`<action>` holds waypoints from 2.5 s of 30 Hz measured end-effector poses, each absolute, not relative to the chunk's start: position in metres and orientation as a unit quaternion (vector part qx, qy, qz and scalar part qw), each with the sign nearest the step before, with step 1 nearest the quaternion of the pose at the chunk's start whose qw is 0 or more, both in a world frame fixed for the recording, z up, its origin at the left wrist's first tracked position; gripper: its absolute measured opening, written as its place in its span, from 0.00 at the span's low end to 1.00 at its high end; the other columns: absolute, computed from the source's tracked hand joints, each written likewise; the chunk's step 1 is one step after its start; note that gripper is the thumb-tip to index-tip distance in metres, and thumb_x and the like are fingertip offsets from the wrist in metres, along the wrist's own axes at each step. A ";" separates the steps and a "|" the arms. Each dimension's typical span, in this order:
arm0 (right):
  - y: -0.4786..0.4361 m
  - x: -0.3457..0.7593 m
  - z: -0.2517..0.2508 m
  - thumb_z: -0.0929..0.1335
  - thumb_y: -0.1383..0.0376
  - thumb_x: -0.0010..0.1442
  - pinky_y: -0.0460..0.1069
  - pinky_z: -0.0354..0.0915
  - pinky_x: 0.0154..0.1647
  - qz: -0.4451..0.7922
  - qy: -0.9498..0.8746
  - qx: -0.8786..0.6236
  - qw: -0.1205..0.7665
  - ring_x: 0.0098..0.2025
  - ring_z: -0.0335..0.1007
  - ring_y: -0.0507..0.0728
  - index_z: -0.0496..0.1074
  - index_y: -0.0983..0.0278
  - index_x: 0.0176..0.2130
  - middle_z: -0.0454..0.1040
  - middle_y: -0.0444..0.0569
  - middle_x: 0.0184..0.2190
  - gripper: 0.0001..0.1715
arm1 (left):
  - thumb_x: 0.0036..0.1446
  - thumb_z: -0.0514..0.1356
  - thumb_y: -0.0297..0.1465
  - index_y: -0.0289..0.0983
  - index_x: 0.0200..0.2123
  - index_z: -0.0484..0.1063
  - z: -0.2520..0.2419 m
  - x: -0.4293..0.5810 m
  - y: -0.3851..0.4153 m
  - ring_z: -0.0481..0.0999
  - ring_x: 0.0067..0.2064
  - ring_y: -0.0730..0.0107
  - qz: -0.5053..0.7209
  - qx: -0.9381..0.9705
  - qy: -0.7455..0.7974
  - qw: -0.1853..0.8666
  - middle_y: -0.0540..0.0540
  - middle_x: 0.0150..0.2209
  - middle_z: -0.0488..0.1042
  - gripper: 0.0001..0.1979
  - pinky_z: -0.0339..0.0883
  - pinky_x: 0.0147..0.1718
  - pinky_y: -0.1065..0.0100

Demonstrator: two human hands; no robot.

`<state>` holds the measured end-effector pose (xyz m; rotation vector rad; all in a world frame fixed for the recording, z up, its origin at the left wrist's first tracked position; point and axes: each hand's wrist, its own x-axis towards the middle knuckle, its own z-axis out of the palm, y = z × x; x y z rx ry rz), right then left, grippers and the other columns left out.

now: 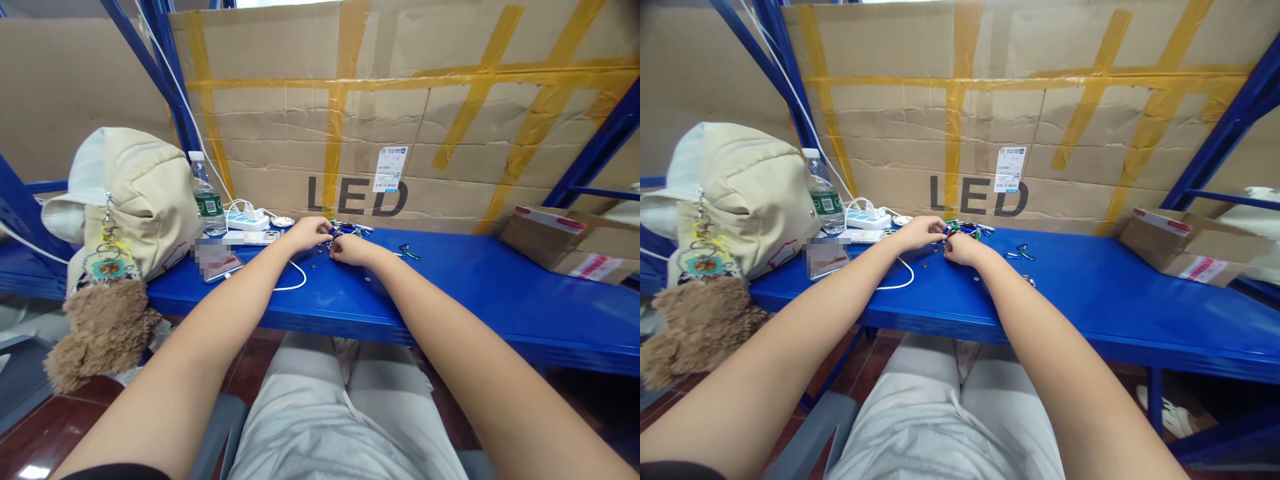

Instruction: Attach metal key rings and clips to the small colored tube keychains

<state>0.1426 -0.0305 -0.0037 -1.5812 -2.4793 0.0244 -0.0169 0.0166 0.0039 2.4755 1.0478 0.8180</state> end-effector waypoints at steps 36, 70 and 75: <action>-0.042 0.169 0.008 0.63 0.65 0.58 0.47 0.56 0.30 0.023 -0.811 -0.502 0.300 0.30 0.66 0.53 0.76 0.66 0.35 0.75 0.47 0.29 0.13 | 0.55 0.60 0.28 0.33 0.42 0.72 0.001 -0.019 0.018 0.78 0.41 0.68 0.257 0.897 0.302 0.194 0.44 0.40 0.79 0.11 0.70 0.43 0.66; -0.049 0.143 -0.001 0.69 0.68 0.56 0.47 0.62 0.37 0.075 -0.862 -0.431 0.256 0.36 0.71 0.54 0.76 0.65 0.32 0.79 0.49 0.34 0.04 | 0.51 0.59 0.28 0.34 0.38 0.75 0.003 -0.021 0.020 0.76 0.40 0.66 0.214 0.918 0.313 0.117 0.46 0.38 0.79 0.10 0.69 0.41 0.67; -0.041 0.160 0.003 0.68 0.64 0.56 0.47 0.58 0.31 0.036 -0.795 -0.484 0.363 0.30 0.67 0.53 0.76 0.65 0.34 0.76 0.46 0.27 0.08 | 0.55 0.58 0.29 0.34 0.40 0.74 0.003 -0.020 0.016 0.76 0.37 0.68 0.218 0.923 0.298 0.112 0.46 0.36 0.78 0.10 0.69 0.40 0.68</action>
